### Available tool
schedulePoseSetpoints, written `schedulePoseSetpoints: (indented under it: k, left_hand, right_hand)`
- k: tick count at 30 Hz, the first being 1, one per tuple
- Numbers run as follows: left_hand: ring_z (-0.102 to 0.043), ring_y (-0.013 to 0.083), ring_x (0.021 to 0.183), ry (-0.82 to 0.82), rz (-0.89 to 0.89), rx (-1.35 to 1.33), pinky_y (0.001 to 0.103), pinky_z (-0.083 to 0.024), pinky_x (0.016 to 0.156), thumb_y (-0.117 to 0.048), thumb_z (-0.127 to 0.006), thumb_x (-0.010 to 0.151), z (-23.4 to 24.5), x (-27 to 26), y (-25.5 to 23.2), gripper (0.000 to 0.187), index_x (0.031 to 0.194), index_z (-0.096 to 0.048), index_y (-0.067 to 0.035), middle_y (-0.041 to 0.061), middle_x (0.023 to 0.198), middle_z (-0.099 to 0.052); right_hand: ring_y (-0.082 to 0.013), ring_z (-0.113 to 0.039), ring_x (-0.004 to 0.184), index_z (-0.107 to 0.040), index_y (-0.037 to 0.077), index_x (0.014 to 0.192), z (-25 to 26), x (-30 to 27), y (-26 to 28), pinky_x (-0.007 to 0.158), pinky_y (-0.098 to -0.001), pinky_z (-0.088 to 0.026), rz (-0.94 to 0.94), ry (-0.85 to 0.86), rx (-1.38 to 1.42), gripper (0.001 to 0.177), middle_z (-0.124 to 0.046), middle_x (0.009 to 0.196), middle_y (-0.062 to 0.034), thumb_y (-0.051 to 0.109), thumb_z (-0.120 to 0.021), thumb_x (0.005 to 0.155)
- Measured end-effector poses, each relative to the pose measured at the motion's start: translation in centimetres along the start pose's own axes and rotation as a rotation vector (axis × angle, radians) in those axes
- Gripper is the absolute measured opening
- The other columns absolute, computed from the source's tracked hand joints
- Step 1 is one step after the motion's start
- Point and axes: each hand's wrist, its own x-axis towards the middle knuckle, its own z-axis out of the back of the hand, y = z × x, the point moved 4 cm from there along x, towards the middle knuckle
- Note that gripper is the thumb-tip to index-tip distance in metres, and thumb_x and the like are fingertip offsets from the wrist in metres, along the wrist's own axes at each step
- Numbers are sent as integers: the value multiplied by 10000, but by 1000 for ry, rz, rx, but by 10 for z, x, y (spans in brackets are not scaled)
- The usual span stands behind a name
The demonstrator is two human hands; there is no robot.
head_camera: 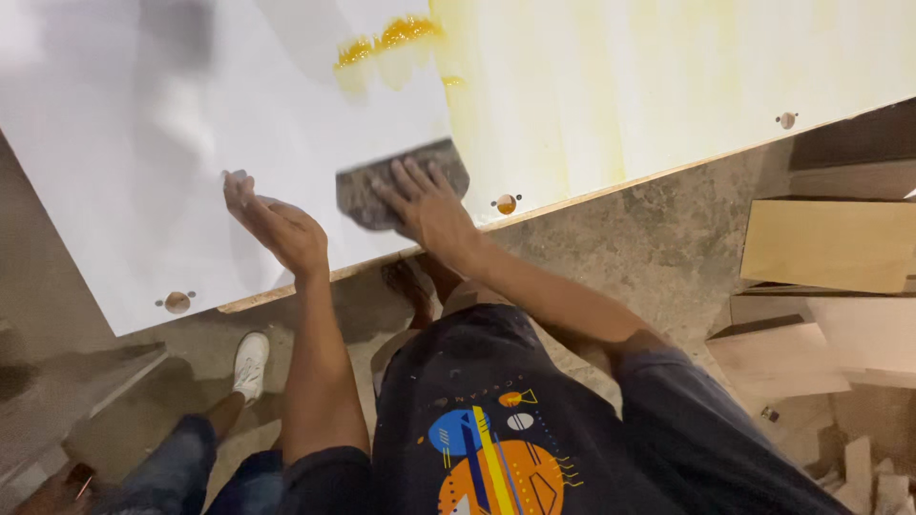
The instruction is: The person applies a yellow liquid from a bottle onto a white surface and spreads it evenly using a metal spreader.
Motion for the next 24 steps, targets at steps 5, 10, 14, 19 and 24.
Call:
schedulePoseSetpoints:
  k: [5,10,14,19,24]
  left_hand:
    - [-583,426,1181,-5,-12,26,536,-485,969,-9,-279,1027,6,8,-18,366,1321,-496,-4,213,1266,-509]
    - [-572,417,1227,-4,-71,95,529,-475,960,-3,-356,1006,-6,1,-7,289,1234,-533,-13,204,1261,-553]
    - [-588,414,1200,3,-94,111,523,-464,950,-18,-399,1014,-6,0,-9,227,1185,-545,-51,184,1236,-581]
    - [-613,474,1113,12,-101,94,554,-476,895,14,-419,1012,0,5,-19,198,1155,-552,-14,246,1170,-605]
    - [-599,464,1102,14,-86,127,536,-475,883,2,-432,1024,-2,6,-21,199,1181,-546,-44,233,1179,-582]
  right_hand:
    - [-336,-758,978,-702,308,1289,75,-79,-45,833,-519,-622,-197,286,199,482,-776,1088,-88,114,-503,895]
    - [-241,-794,776,-771,297,1185,69,-128,-147,713,-383,-636,-519,420,-130,386,-789,819,-61,98,-579,915]
    - [-229,-762,642,-779,224,854,32,-124,-168,573,-371,-608,-429,415,-221,196,-709,626,-30,136,-604,840]
    - [-146,-689,523,-738,167,718,43,-96,-146,537,-311,-579,-337,383,-328,221,-665,539,-16,110,-600,881]
    - [-144,-638,449,-724,160,638,47,-71,-137,457,-285,-508,-248,398,-317,272,-638,492,-12,107,-631,888]
